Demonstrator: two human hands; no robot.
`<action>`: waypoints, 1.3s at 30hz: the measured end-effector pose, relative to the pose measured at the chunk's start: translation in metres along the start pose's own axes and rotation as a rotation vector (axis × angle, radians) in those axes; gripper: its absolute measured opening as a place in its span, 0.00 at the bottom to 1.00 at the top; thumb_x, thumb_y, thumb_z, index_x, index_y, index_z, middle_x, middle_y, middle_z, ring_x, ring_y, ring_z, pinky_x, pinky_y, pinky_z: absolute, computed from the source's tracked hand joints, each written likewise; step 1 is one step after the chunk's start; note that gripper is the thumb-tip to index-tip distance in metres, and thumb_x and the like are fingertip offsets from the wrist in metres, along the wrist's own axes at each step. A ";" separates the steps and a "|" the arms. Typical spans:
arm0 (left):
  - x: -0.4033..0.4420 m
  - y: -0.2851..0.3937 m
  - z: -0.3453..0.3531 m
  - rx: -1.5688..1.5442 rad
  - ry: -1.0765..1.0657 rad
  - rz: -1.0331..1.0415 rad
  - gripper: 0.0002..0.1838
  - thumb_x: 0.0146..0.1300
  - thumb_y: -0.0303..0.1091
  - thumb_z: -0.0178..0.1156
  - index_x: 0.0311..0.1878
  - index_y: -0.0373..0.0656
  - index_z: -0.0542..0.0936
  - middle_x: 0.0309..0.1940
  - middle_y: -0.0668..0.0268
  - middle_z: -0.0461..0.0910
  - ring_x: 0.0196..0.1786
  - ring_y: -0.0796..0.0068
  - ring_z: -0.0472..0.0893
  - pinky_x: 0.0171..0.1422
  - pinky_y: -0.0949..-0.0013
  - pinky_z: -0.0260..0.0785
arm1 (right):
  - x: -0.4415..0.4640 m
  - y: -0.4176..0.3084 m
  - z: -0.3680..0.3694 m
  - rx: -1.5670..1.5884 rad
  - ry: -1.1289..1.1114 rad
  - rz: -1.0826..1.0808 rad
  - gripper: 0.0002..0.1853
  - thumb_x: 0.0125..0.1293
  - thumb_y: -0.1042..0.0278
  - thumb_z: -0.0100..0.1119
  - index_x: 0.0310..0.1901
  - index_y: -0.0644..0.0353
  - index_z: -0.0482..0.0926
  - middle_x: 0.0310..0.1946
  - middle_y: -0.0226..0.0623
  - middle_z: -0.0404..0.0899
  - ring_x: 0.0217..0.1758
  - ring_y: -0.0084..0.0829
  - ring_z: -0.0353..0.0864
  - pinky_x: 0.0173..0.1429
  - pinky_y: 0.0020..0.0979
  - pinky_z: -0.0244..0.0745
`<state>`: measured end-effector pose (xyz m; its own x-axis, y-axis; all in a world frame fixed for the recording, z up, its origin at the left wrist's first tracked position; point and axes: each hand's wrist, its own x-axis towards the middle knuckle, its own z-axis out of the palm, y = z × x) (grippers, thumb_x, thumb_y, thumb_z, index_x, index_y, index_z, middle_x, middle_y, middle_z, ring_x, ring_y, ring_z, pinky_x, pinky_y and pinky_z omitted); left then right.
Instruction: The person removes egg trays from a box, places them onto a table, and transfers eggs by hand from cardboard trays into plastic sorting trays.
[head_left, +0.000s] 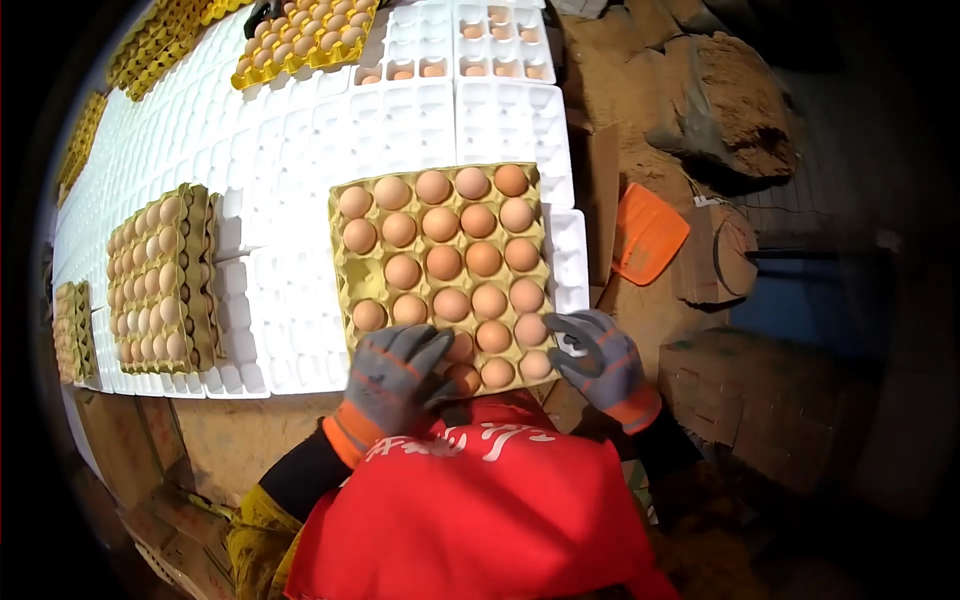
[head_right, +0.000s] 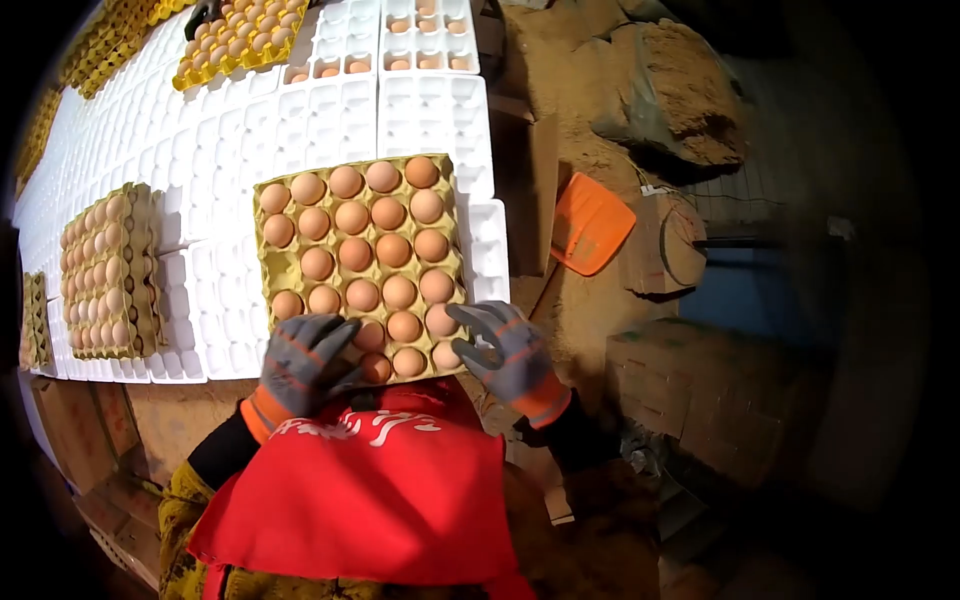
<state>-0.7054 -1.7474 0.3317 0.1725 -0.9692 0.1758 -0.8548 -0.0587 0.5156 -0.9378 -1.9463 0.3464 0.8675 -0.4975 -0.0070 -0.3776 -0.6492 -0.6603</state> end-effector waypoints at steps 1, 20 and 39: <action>0.001 0.010 0.004 0.025 -0.076 -0.011 0.31 0.55 0.48 0.73 0.61 0.46 0.81 0.54 0.60 0.80 0.55 0.55 0.78 0.61 0.55 0.69 | -0.001 -0.007 0.001 -0.061 -0.016 -0.029 0.24 0.64 0.65 0.69 0.62 0.50 0.80 0.54 0.40 0.80 0.54 0.45 0.80 0.58 0.42 0.78; -0.009 0.018 0.018 -1.026 -0.011 -0.333 0.11 0.69 0.33 0.57 0.52 0.43 0.79 0.46 0.65 0.79 0.49 0.73 0.80 0.51 0.67 0.74 | -0.032 0.032 0.023 1.169 0.227 0.521 0.22 0.64 0.70 0.70 0.59 0.61 0.75 0.48 0.34 0.78 0.49 0.27 0.81 0.52 0.32 0.79; 0.052 0.036 0.051 0.399 -0.243 0.059 0.18 0.59 0.39 0.66 0.53 0.51 0.84 0.61 0.57 0.73 0.48 0.56 0.80 0.42 0.58 0.76 | 0.038 0.019 0.015 -0.520 -0.031 -0.086 0.30 0.59 0.52 0.72 0.63 0.49 0.79 0.66 0.44 0.73 0.56 0.43 0.79 0.53 0.40 0.80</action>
<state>-0.7518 -1.8121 0.3166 0.0391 -0.9987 -0.0314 -0.9893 -0.0432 0.1395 -0.9071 -1.9689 0.3222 0.9087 -0.4174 0.0033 -0.4084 -0.8907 -0.1995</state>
